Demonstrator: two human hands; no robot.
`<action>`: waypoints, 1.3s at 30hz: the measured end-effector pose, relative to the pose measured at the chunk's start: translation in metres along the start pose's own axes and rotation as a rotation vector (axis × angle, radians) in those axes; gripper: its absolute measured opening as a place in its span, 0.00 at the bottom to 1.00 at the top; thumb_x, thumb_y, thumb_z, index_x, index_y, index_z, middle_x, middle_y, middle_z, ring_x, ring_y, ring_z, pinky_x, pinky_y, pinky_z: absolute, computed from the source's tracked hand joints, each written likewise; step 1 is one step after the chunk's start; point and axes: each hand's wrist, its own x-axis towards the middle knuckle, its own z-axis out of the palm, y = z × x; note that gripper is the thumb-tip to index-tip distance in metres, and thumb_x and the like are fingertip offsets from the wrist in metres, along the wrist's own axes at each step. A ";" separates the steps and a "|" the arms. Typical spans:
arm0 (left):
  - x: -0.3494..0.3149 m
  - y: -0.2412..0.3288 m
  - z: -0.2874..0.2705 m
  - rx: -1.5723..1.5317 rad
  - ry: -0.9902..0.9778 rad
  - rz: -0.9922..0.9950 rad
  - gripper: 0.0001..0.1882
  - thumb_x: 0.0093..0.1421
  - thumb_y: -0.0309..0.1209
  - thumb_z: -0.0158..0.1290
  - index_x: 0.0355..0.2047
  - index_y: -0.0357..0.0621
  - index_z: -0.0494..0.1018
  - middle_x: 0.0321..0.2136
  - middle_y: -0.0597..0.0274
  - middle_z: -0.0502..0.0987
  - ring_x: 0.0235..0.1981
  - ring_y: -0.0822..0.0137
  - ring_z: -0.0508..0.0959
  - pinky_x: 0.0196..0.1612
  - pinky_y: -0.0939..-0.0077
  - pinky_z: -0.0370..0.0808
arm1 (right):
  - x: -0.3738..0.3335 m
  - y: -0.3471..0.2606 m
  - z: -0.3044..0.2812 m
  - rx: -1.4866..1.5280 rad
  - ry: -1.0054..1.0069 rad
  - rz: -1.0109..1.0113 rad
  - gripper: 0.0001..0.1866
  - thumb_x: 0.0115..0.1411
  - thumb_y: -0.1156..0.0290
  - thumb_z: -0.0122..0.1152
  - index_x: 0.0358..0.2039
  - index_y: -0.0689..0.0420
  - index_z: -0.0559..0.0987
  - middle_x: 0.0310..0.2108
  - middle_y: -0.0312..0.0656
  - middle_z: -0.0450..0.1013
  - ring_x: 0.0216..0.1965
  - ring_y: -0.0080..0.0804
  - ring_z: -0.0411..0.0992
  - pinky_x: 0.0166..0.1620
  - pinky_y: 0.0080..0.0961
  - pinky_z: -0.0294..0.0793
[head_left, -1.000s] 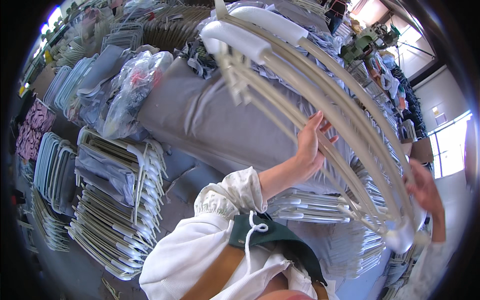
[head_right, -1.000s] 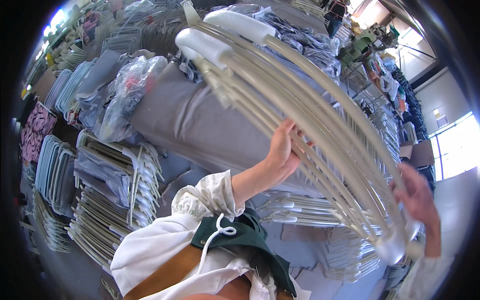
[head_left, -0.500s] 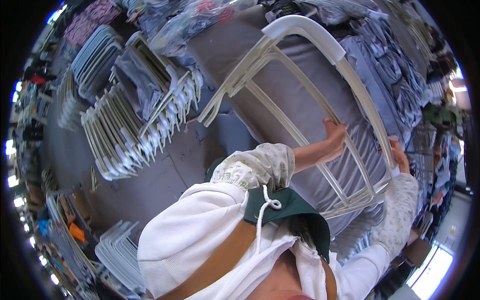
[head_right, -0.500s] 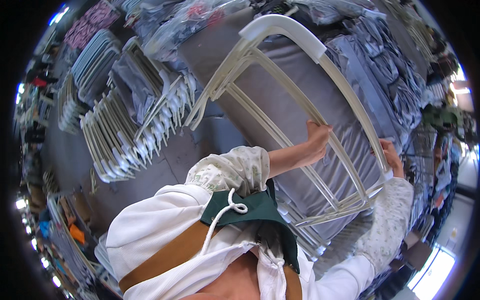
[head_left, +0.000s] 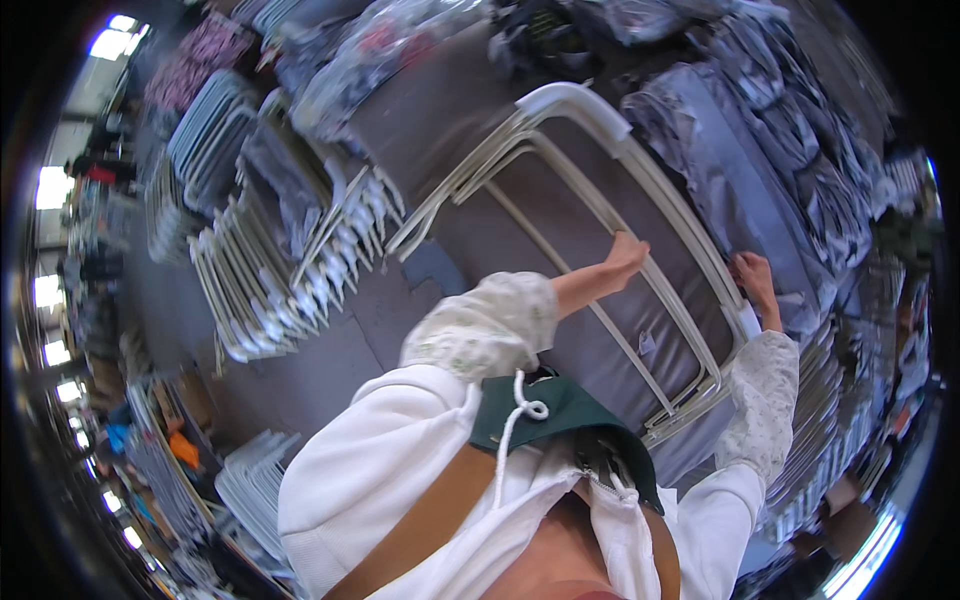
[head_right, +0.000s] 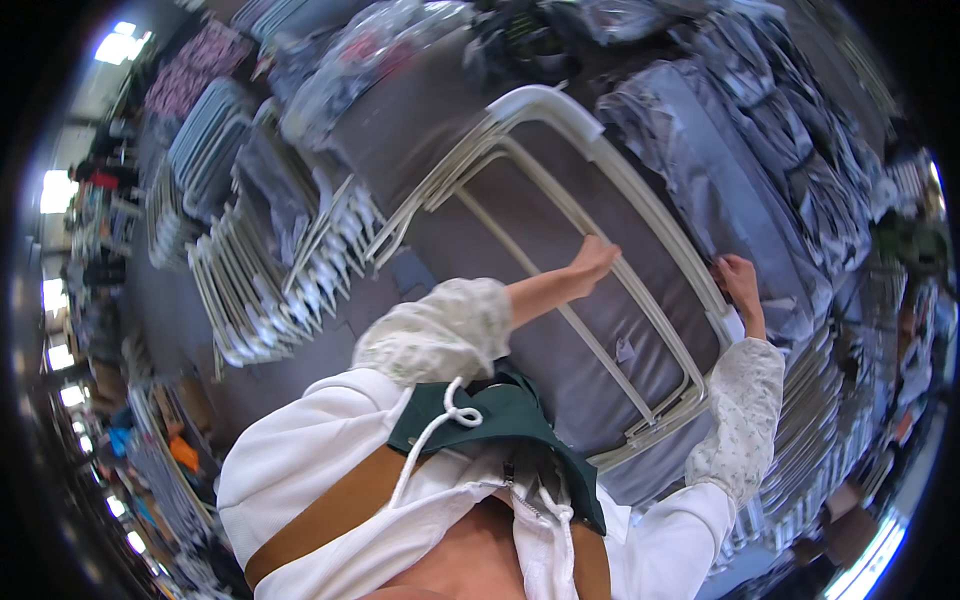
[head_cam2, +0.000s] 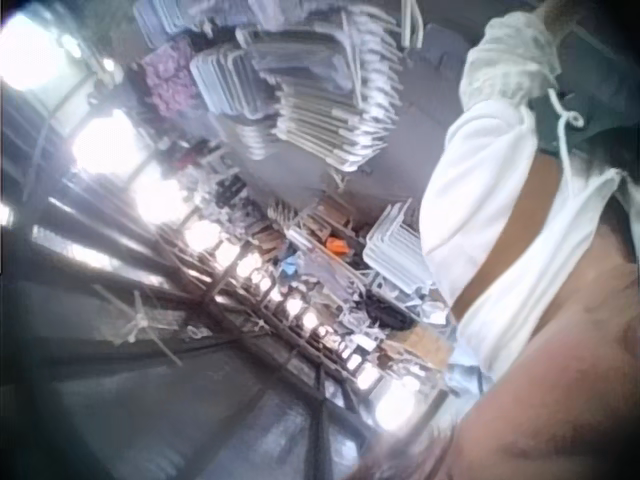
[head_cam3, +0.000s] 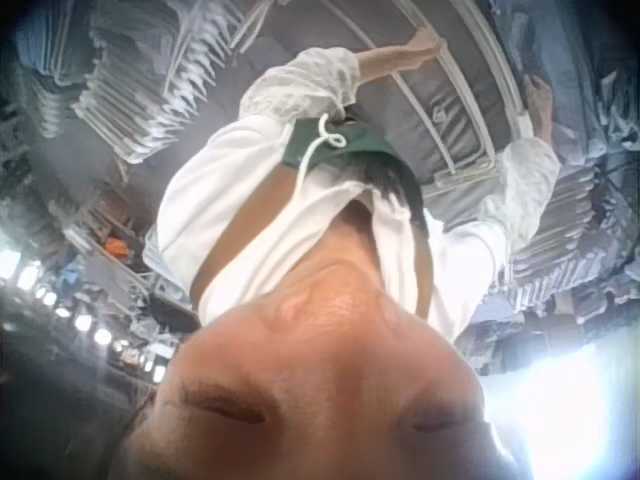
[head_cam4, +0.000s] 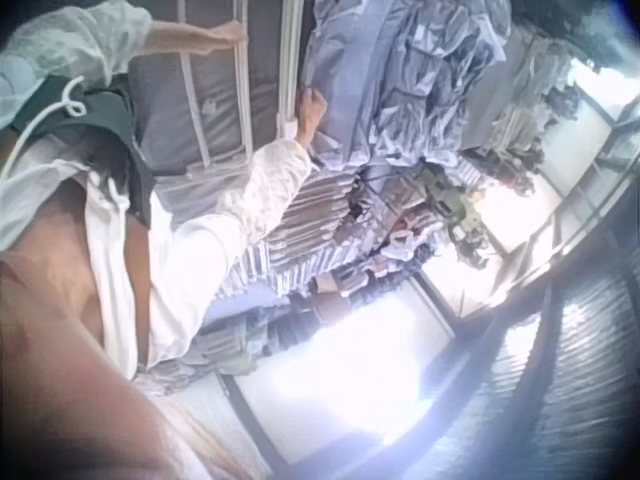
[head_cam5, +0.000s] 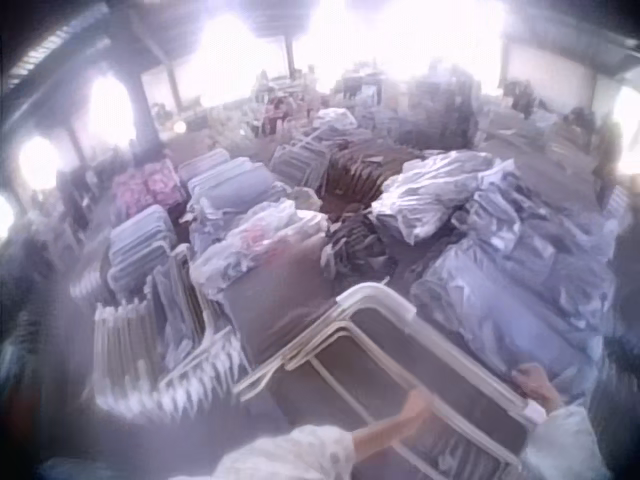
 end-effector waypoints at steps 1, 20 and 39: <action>-0.016 0.008 -0.029 0.198 -0.221 0.067 0.14 0.57 0.31 0.52 0.41 0.37 0.71 0.36 0.59 0.71 0.40 0.66 0.70 0.41 0.67 0.69 | -0.006 -0.018 0.014 0.118 0.001 0.047 0.14 0.63 0.63 0.57 0.30 0.63 0.80 0.18 0.37 0.71 0.22 0.20 0.69 0.27 0.23 0.69; 0.168 0.174 -0.005 1.913 -1.074 1.096 0.21 0.61 0.46 0.54 0.36 0.37 0.70 0.32 0.39 0.77 0.39 0.39 0.78 0.40 0.48 0.75 | -0.096 -0.177 0.207 -0.516 0.742 -0.031 0.08 0.47 0.75 0.56 0.31 0.59 0.75 0.37 0.41 0.73 0.43 0.36 0.72 0.49 0.36 0.69; 0.158 0.237 0.037 1.585 -0.725 0.936 0.23 0.54 0.49 0.61 0.38 0.42 0.78 0.35 0.49 0.80 0.41 0.45 0.78 0.43 0.53 0.74 | -0.084 -0.064 0.005 -0.193 0.665 -0.109 0.18 0.48 0.71 0.71 0.42 0.56 0.79 0.43 0.43 0.76 0.46 0.41 0.74 0.51 0.36 0.73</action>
